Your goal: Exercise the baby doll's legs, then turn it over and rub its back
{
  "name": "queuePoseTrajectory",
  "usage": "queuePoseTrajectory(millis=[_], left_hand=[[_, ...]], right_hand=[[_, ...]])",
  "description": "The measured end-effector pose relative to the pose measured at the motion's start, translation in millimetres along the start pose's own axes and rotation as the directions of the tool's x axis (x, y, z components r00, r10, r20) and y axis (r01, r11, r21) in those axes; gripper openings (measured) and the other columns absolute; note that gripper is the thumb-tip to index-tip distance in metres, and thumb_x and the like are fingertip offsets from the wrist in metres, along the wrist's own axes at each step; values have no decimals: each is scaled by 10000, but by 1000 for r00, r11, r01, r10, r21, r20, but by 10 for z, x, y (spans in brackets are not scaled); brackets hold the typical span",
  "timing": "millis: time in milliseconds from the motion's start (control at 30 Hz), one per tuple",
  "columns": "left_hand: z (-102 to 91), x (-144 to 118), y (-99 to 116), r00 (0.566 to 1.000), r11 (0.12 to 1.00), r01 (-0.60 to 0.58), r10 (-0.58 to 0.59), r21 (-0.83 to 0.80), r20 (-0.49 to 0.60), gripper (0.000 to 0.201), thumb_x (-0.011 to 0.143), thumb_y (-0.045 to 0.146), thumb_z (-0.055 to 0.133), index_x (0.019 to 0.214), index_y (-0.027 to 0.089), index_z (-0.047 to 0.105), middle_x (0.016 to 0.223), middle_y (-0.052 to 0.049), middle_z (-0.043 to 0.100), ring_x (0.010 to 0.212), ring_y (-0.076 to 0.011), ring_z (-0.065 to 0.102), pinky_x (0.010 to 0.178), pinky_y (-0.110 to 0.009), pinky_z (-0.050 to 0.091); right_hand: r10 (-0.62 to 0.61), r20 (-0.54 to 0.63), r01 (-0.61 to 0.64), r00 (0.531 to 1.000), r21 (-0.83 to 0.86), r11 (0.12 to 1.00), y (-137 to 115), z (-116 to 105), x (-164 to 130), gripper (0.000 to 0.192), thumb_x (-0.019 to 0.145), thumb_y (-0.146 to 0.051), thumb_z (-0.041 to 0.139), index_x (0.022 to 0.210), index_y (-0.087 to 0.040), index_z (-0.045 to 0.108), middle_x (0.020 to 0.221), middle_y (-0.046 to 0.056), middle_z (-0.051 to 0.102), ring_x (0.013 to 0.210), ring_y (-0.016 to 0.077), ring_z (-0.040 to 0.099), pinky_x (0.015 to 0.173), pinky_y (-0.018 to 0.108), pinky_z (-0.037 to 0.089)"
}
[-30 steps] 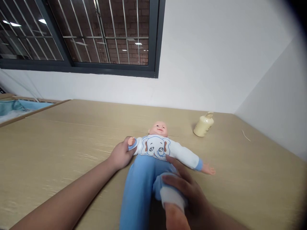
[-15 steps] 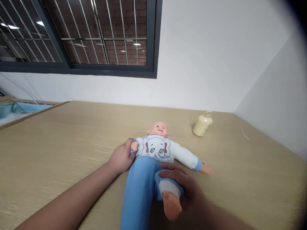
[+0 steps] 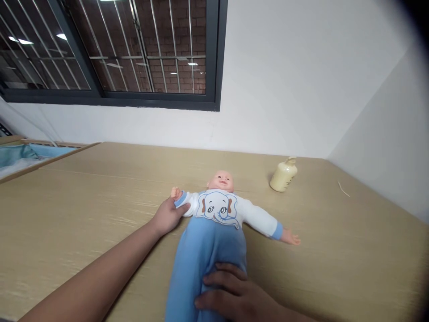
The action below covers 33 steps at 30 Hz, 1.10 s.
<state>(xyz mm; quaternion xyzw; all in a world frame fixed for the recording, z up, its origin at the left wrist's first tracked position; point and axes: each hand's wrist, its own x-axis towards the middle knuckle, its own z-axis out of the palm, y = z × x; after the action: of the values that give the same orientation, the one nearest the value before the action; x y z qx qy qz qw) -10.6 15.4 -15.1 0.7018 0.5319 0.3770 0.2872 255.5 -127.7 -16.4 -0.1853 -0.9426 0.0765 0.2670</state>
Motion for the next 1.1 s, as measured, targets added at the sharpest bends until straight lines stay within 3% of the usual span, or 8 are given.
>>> queuePoseTrajectory(millis=[267, 500, 633, 700, 767, 833, 967, 1100], left_hand=[[4, 12, -40, 999, 1000, -19, 18, 17, 35, 275, 864, 464, 557, 834, 195, 607, 875, -40, 596, 891, -265, 588, 856, -367, 454], [0, 16, -32, 999, 997, -5, 2, 72, 35, 308, 861, 498, 536, 806, 199, 582, 862, -31, 591, 860, -254, 590, 820, -357, 459], [1, 11, -25, 999, 998, 2, -4, 60, 34, 333, 858, 525, 529, 812, 199, 580, 855, -34, 606, 848, -256, 596, 803, -353, 468], [4, 12, -30, 999, 998, 9, -11, 54, 34, 338, 857, 530, 531, 812, 198, 579, 855, -38, 618, 853, -259, 598, 809, -356, 468], [8, 17, -37, 999, 998, 3, -5, 62, 36, 331, 860, 520, 528, 795, 199, 572, 846, -39, 621, 846, -258, 593, 813, -361, 463], [14, 22, -43, 999, 998, -8, 6, 60, 39, 321, 864, 507, 525, 784, 199, 569, 839, -38, 617, 848, -256, 589, 817, -363, 458], [20, 26, -34, 999, 999, 4, -5, 33, 33, 323, 855, 512, 535, 774, 200, 556, 826, -34, 602, 838, -254, 584, 798, -359, 456], [15, 20, 4, 1000, 1000, -6, 6, -5, 30, 334, 848, 528, 548, 754, 208, 523, 797, -22, 574, 791, -235, 561, 767, -343, 463]], right_hand=[[-196, -206, 115, 959, -350, 929, -33, 402, -84, 217, 1020, -207, 483, 1116, -221, 677, 1114, -67, 735, 1099, 118, 625, 1238, 380, 241], [-184, -272, 37, 945, -468, 883, -119, 744, -138, 127, 976, -306, 574, 1012, -269, 690, 1146, -52, 692, 1080, 216, 613, 1192, 677, 87], [-163, -403, 0, 901, -374, 927, -136, 561, -101, 187, 1000, -249, 517, 986, -226, 701, 1032, -45, 727, 983, 180, 656, 1214, 619, 98], [-137, -228, 61, 964, -311, 948, -122, 356, -89, 177, 986, -277, 548, 1088, -227, 684, 1130, 2, 721, 1063, 177, 661, 1210, 496, 263], [-25, -258, -30, 966, -209, 977, -102, 149, -75, 309, 923, -381, 649, 1201, -247, 647, 1250, 68, 673, 1154, 220, 642, 1075, 371, 492], [12, -297, -59, 955, -150, 987, -77, -9, -51, 470, 866, -394, 718, 1307, -310, 579, 1444, 90, 528, 1225, 256, 603, 962, 336, 567], [156, -363, -141, 918, 68, 988, -4, -149, -2, 589, 843, -370, 728, 1381, -332, 491, 1613, 86, 252, 1243, 272, 573, 938, 362, 573], [419, -300, -321, 857, 324, 890, 101, -182, 20, 509, 856, -230, 664, 1338, -329, 534, 1598, 66, 251, 1303, 275, 512, 1037, 415, 510]])
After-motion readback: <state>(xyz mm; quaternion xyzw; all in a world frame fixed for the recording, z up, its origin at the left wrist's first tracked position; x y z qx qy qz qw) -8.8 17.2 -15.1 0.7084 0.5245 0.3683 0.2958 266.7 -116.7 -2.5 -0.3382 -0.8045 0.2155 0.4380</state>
